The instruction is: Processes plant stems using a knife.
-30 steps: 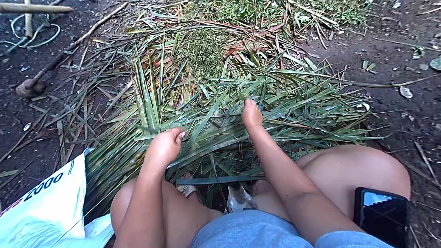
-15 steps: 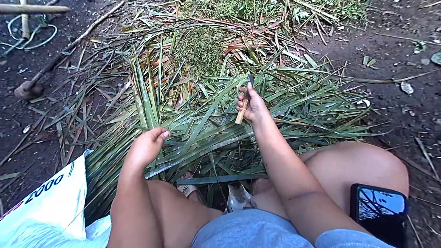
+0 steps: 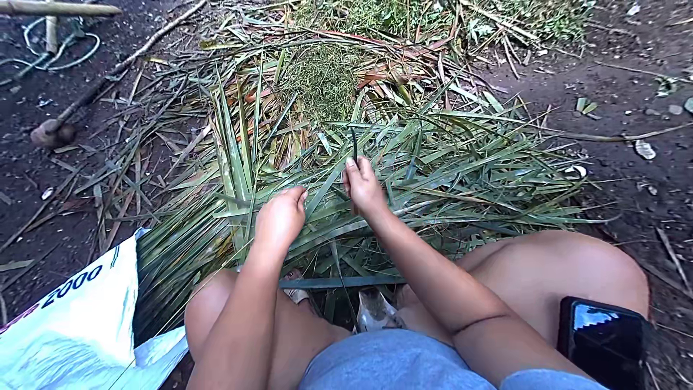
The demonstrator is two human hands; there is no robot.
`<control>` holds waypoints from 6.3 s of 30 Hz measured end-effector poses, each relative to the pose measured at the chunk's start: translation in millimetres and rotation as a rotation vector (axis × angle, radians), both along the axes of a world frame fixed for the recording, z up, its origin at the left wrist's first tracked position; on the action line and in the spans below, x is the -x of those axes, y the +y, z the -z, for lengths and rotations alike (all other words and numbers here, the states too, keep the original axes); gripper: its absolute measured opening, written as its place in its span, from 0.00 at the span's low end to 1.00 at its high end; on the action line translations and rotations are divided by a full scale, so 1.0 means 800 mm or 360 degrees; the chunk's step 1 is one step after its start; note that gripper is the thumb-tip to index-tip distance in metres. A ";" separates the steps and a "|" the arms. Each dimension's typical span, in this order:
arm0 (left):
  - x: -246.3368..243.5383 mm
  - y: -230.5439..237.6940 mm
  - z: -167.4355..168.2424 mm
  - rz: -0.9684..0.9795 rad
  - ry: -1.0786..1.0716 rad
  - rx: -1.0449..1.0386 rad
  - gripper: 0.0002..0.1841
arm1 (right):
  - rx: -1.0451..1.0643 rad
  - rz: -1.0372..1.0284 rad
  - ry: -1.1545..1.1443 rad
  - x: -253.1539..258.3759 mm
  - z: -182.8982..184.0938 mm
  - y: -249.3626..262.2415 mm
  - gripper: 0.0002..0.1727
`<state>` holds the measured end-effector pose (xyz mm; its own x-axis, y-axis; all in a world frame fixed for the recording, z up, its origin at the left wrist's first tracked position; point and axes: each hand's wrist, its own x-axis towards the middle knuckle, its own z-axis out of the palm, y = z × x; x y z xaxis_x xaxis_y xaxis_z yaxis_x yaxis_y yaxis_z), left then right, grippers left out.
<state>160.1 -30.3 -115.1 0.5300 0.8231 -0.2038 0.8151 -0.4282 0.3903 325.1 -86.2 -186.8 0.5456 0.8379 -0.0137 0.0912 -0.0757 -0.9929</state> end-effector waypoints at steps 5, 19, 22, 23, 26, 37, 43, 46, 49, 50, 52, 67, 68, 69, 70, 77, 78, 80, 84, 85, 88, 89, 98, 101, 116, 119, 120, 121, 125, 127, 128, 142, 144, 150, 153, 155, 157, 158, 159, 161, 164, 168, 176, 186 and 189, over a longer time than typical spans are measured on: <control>-0.007 -0.003 0.001 0.0042 0.0006 0.0001 0.17 | 0.0069 -0.0234 -0.1060 0.041 0.024 -0.001 0.18; -0.009 -0.008 -0.006 0.0060 0.0221 0.0183 0.19 | 0.1206 0.0071 -0.0823 -0.083 0.034 0.020 0.24; 0.005 -0.002 -0.012 -0.0059 0.0259 0.0135 0.18 | 0.1413 0.0119 -0.0528 -0.140 0.059 0.008 0.27; 0.007 0.000 -0.013 -0.0094 0.0261 0.0134 0.18 | 0.1292 0.0137 -0.0385 -0.146 0.062 0.006 0.30; 0.008 0.004 -0.008 -0.0152 0.0234 0.0130 0.19 | 0.0631 0.0087 0.0180 -0.113 0.046 0.011 0.26; 0.003 -0.002 -0.007 -0.0115 0.0142 0.0075 0.18 | 0.0244 -0.1064 0.1018 0.010 0.003 0.008 0.15; -0.002 -0.007 0.000 -0.0036 0.0181 -0.0023 0.17 | 0.0361 -0.0865 0.0846 -0.009 -0.007 0.006 0.16; -0.002 -0.007 0.000 -0.0029 0.0221 -0.0037 0.17 | 0.0380 -0.0740 0.0865 -0.022 -0.001 0.006 0.16; 0.003 -0.007 -0.004 -0.0031 0.0225 -0.0024 0.17 | 0.0415 -0.0424 0.0932 -0.054 0.015 0.014 0.17; 0.004 -0.007 -0.004 -0.0020 0.0246 -0.0027 0.17 | 0.0437 -0.0335 0.0951 -0.069 0.015 0.017 0.17; 0.006 -0.007 -0.004 -0.0013 0.0257 -0.0057 0.17 | 0.0447 -0.0049 0.0976 -0.090 0.020 0.019 0.17; 0.017 0.003 0.012 0.0224 0.0253 -0.0332 0.13 | 0.0175 0.0020 0.0978 -0.082 0.043 0.017 0.06; 0.017 0.005 0.014 0.0226 0.0217 -0.0430 0.12 | 0.0211 -0.0030 0.0996 -0.075 0.047 0.019 0.05; 0.017 0.008 0.013 0.0201 0.0186 -0.0495 0.12 | 0.0233 -0.0090 0.1038 -0.065 0.051 0.021 0.04; 0.015 0.011 0.010 0.0152 0.0166 -0.0495 0.14 | 0.0253 -0.0178 0.1101 -0.055 0.056 0.022 0.04; 0.004 0.010 0.026 -0.0682 -0.0412 -0.1266 0.39 | -0.0013 -0.0458 0.1878 0.044 0.033 0.001 0.20; 0.005 0.009 0.024 -0.0811 -0.0527 -0.1276 0.42 | -0.0068 -0.0511 0.1898 0.050 0.027 -0.002 0.22; 0.007 -0.001 0.011 -0.1018 -0.0803 -0.1026 0.44 | -0.0131 -0.0636 0.1940 0.062 0.013 -0.011 0.25; 0.032 -0.017 -0.024 -0.0789 -0.1504 -0.0212 0.32 | -0.0031 -0.0843 0.1733 0.082 -0.013 -0.034 0.22; 0.048 -0.013 -0.033 -0.0666 -0.1595 -0.0222 0.31 | 0.0010 -0.0885 0.1580 0.081 -0.017 -0.037 0.20; 0.133 -0.007 -0.081 -0.0760 -0.1366 -0.0690 0.34 | 0.0071 -0.0981 0.1044 0.050 -0.006 -0.024 0.18; 0.169 -0.008 -0.092 -0.0900 -0.1255 -0.0815 0.35 | 0.0138 -0.0914 0.0780 0.035 0.007 -0.016 0.17; 0.418 -0.160 0.118 -0.2077 -0.0147 -0.0244 0.41 | 0.1388 -0.0879 -0.0985 -0.068 0.171 -0.019 0.23; 0.457 -0.221 0.194 -0.2410 0.0119 -0.0003 0.44 | 0.1393 -0.0829 -0.0955 -0.067 0.177 -0.022 0.23; 0.385 -0.143 0.279 -0.1683 -0.0101 -0.0101 0.23 | 0.1459 -0.0608 -0.0741 -0.072 0.170 -0.046 0.22; 0.286 -0.101 0.313 -0.1357 -0.0170 0.0339 0.20 | 0.1466 -0.0638 -0.0759 -0.064 0.168 -0.044 0.21; 0.258 -0.090 0.321 -0.1282 -0.0170 0.0410 0.20 | 0.1466 -0.0644 -0.0764 -0.061 0.166 -0.045 0.21; 0.234 -0.081 0.328 -0.1258 -0.0175 0.0454 0.21 | 0.1462 -0.0650 -0.0762 -0.058 0.164 -0.046 0.21; 0.188 -0.042 0.346 -0.1495 -0.0090 0.0640 0.28 | 0.1456 -0.0665 -0.0720 -0.056 0.162 -0.053 0.21; 0.184 -0.025 0.337 -0.1544 -0.0004 0.0822 0.26 | 0.1489 -0.0692 -0.0734 -0.061 0.166 -0.060 0.21; 0.184 -0.017 0.329 -0.1547 0.0000 0.0892 0.26 | 0.1504 -0.0707 -0.0734 -0.063 0.169 -0.062 0.21; 0.185 0.068 0.211 -0.2053 -0.0937 0.0576 0.36 | 0.1329 -0.0640 -0.0491 -0.054 0.155 -0.039 0.21; 0.179 0.072 0.184 -0.1841 -0.0500 0.0270 0.29 | 0.1307 -0.0647 -0.0453 -0.052 0.147 -0.036 0.21; 0.124 0.072 0.084 -0.1264 -0.0403 -0.0370 0.22 | 0.1114 -0.0512 -0.0442 -0.067 0.112 -0.034 0.21; 0.084 0.063 0.036 -0.0983 -0.0434 -0.0586 0.22 | 0.0930 -0.0321 -0.0327 -0.079 0.083 -0.033 0.22; 0.050 0.056 -0.006 -0.0823 -0.0273 -0.0413 0.23 | 0.0720 -0.0111 -0.0124 -0.084 0.061 -0.034 0.23; 0.016 0.052 -0.039 -0.0686 -0.0231 -0.0145 0.24 | 0.0457 0.0077 0.0133 -0.086 0.036 -0.031 0.24; 0.001 0.048 -0.047 -0.0628 -0.0294 -0.0038 0.27 | 0.0316 0.0149 0.0257 -0.085 0.025 -0.030 0.25; -0.013 0.044 -0.050 -0.0584 -0.0359 0.0048 0.32 | 0.0185 0.0202 0.0357 -0.085 0.013 -0.030 0.25; -0.038 0.032 -0.040 -0.0532 -0.0449 0.0186 0.41 | -0.0040 0.0266 0.0440 -0.083 -0.007 -0.034 0.25; -0.060 0.025 -0.002 -0.0522 -0.0412 0.0337 0.40 | -0.0249 0.0352 0.0334 -0.081 -0.027 -0.043 0.26; -0.061 0.017 0.028 -0.0540 -0.0391 0.0410 0.26 | -0.0553 0.0290 0.0033 -0.063 -0.040 -0.058 0.26; -0.056 0.017 0.041 -0.0243 0.0076 0.0566 0.24 | -0.1046 0.0445 -0.0216 -0.035 -0.087 -0.076 0.23; -0.050 -0.001 0.022 -0.0447 -0.0803 0.0318 0.20 | -0.0804 0.0483 -0.0325 -0.087 -0.126 -0.114 0.25; -0.054 -0.007 0.030 -0.0408 -0.0644 0.0812 0.19 | -0.0361 0.0062 -0.0588 -0.069 -0.093 -0.088 0.26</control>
<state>203.0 -35.5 -139.3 0.4475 0.7863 -0.4261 0.6142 0.0761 0.7855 379.9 -156.9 -112.4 0.5107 0.7759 0.3705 0.4450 0.1302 -0.8860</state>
